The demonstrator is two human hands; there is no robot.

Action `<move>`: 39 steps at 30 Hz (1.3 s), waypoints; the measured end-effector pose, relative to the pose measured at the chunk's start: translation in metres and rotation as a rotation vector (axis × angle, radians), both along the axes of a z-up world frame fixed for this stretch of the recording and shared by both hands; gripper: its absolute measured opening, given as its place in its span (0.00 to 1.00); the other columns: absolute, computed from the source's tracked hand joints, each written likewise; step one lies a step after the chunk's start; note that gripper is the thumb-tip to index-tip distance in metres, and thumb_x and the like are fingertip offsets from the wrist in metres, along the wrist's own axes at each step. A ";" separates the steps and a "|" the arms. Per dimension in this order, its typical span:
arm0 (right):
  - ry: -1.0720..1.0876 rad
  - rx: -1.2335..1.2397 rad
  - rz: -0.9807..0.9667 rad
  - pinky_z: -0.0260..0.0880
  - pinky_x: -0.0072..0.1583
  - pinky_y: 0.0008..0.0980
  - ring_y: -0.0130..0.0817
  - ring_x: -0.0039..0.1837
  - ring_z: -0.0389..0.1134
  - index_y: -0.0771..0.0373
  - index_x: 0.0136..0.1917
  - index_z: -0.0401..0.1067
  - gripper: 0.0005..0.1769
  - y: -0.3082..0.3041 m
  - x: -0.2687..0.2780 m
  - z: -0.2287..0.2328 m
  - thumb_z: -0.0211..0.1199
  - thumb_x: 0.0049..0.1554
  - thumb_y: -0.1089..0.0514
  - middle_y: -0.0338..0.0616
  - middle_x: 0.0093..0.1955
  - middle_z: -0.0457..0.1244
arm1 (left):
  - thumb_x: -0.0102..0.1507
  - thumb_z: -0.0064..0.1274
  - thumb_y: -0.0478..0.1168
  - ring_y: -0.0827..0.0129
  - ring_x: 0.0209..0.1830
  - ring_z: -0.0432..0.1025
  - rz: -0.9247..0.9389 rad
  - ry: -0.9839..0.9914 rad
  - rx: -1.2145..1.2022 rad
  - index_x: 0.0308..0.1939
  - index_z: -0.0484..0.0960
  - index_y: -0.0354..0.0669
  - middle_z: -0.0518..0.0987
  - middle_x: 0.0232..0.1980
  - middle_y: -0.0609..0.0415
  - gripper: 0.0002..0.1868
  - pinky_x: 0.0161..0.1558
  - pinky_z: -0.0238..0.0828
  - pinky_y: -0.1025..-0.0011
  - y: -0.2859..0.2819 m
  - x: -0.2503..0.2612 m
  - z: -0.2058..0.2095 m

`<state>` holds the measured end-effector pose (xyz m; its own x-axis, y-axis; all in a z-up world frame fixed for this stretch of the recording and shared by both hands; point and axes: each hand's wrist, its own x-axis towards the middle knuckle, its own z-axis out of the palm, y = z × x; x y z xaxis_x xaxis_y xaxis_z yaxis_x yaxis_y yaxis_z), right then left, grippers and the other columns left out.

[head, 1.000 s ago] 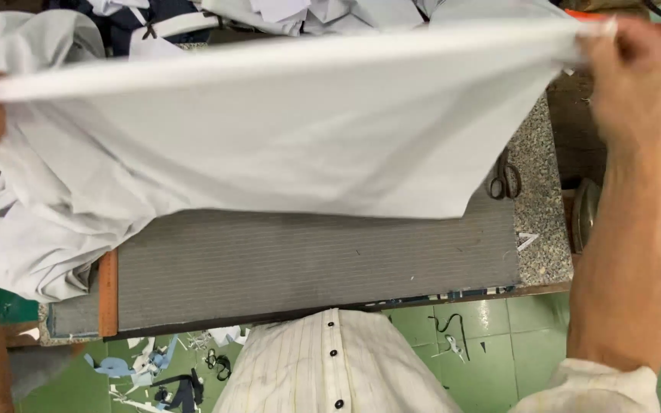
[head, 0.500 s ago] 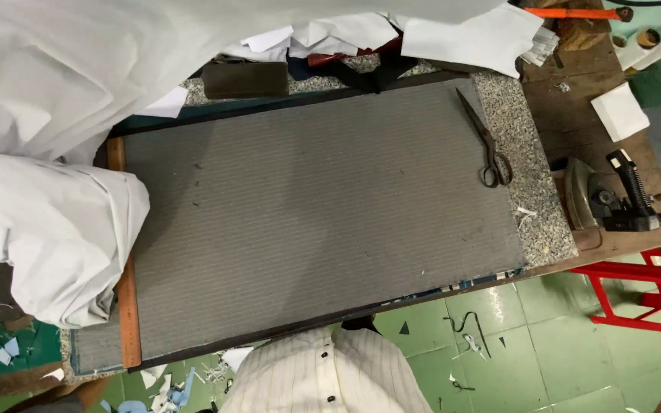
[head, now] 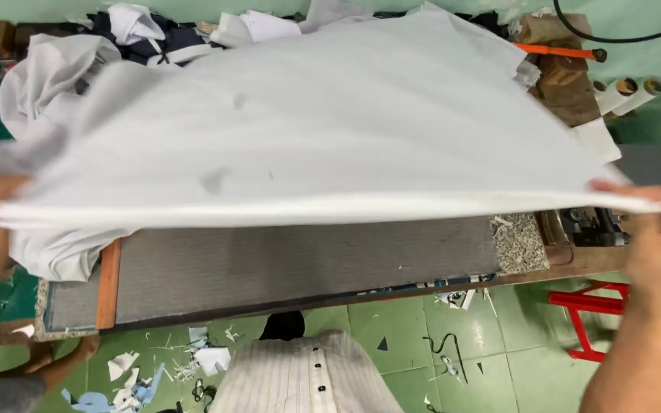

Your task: The person marks a white fabric with a ruler and chalk, then cuts it with shears. They fold the fabric and press it with a steam iron on a worktable.

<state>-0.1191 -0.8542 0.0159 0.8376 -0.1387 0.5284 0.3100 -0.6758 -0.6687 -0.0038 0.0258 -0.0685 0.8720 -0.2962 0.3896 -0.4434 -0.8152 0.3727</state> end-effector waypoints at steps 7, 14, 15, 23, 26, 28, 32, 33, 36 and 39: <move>0.254 0.118 0.104 0.43 0.27 0.17 0.18 0.24 0.46 0.62 0.61 0.75 0.14 -0.007 -0.034 -0.121 0.53 0.66 0.67 0.48 0.60 0.70 | 0.60 0.45 0.22 0.44 0.69 0.70 0.166 0.241 0.256 0.61 0.82 0.40 0.82 0.60 0.42 0.27 0.69 0.71 0.43 -0.132 -0.088 0.007; 0.544 0.214 0.125 0.56 0.35 0.20 0.22 0.34 0.59 0.58 0.59 0.80 0.14 -0.001 -0.072 -0.219 0.62 0.62 0.57 0.44 0.55 0.74 | 0.48 0.55 0.27 0.56 0.62 0.74 0.145 0.049 0.630 0.61 0.80 0.51 0.83 0.54 0.47 0.36 0.68 0.73 0.59 -0.125 -0.141 -0.103; 0.624 0.182 0.074 0.67 0.42 0.24 0.26 0.43 0.69 0.57 0.59 0.81 0.15 0.002 -0.080 -0.228 0.63 0.61 0.55 0.42 0.54 0.74 | 0.52 0.55 0.29 0.58 0.66 0.73 0.205 0.086 0.669 0.64 0.78 0.56 0.82 0.58 0.48 0.35 0.69 0.73 0.57 -0.123 -0.150 -0.119; 0.562 0.219 0.179 0.76 0.64 0.36 0.39 0.62 0.74 0.60 0.56 0.81 0.14 0.016 -0.134 -0.252 0.67 0.57 0.58 0.49 0.59 0.73 | 0.55 0.54 0.34 0.53 0.65 0.74 0.287 -0.069 0.826 0.65 0.75 0.60 0.78 0.62 0.43 0.32 0.69 0.69 0.54 -0.132 -0.206 -0.177; 0.631 0.206 0.160 0.74 0.66 0.36 0.38 0.64 0.73 0.59 0.58 0.81 0.15 0.012 -0.155 -0.270 0.66 0.57 0.57 0.46 0.61 0.72 | 0.58 0.52 0.37 0.52 0.66 0.73 0.300 -0.058 0.852 0.67 0.73 0.61 0.77 0.64 0.41 0.32 0.71 0.67 0.51 -0.132 -0.218 -0.194; 0.699 0.200 0.144 0.72 0.68 0.36 0.37 0.65 0.73 0.58 0.59 0.81 0.17 0.011 -0.162 -0.274 0.66 0.57 0.55 0.45 0.62 0.72 | 0.59 0.50 0.39 0.50 0.67 0.72 0.307 -0.008 0.861 0.68 0.71 0.60 0.77 0.65 0.39 0.31 0.72 0.67 0.49 -0.127 -0.225 -0.204; 0.886 0.232 0.030 0.75 0.65 0.32 0.33 0.63 0.74 0.55 0.57 0.84 0.17 0.017 -0.181 -0.264 0.68 0.55 0.53 0.40 0.62 0.74 | 0.57 0.50 0.38 0.51 0.73 0.68 0.283 0.099 0.908 0.70 0.67 0.61 0.74 0.68 0.39 0.35 0.73 0.66 0.48 -0.114 -0.239 -0.217; 0.963 0.261 0.008 0.75 0.66 0.32 0.32 0.63 0.75 0.55 0.57 0.84 0.17 0.018 -0.184 -0.260 0.68 0.55 0.54 0.40 0.63 0.74 | 0.56 0.50 0.39 0.51 0.76 0.65 0.270 0.167 0.929 0.71 0.65 0.61 0.73 0.70 0.40 0.37 0.74 0.64 0.48 -0.111 -0.243 -0.219; 1.057 0.346 -0.069 0.72 0.69 0.34 0.34 0.66 0.74 0.59 0.56 0.86 0.17 0.030 -0.180 -0.228 0.68 0.54 0.56 0.42 0.62 0.75 | 0.54 0.51 0.36 0.55 0.75 0.64 0.209 0.242 0.877 0.68 0.67 0.60 0.74 0.67 0.47 0.36 0.72 0.65 0.54 -0.105 -0.238 -0.208; 1.060 0.341 -0.085 0.73 0.57 0.31 0.32 0.53 0.74 0.62 0.53 0.88 0.15 0.025 -0.169 -0.220 0.69 0.54 0.58 0.42 0.57 0.78 | 0.59 0.48 0.34 0.56 0.78 0.59 0.098 0.637 0.843 0.73 0.63 0.63 0.68 0.74 0.52 0.38 0.73 0.66 0.49 -0.088 -0.213 -0.208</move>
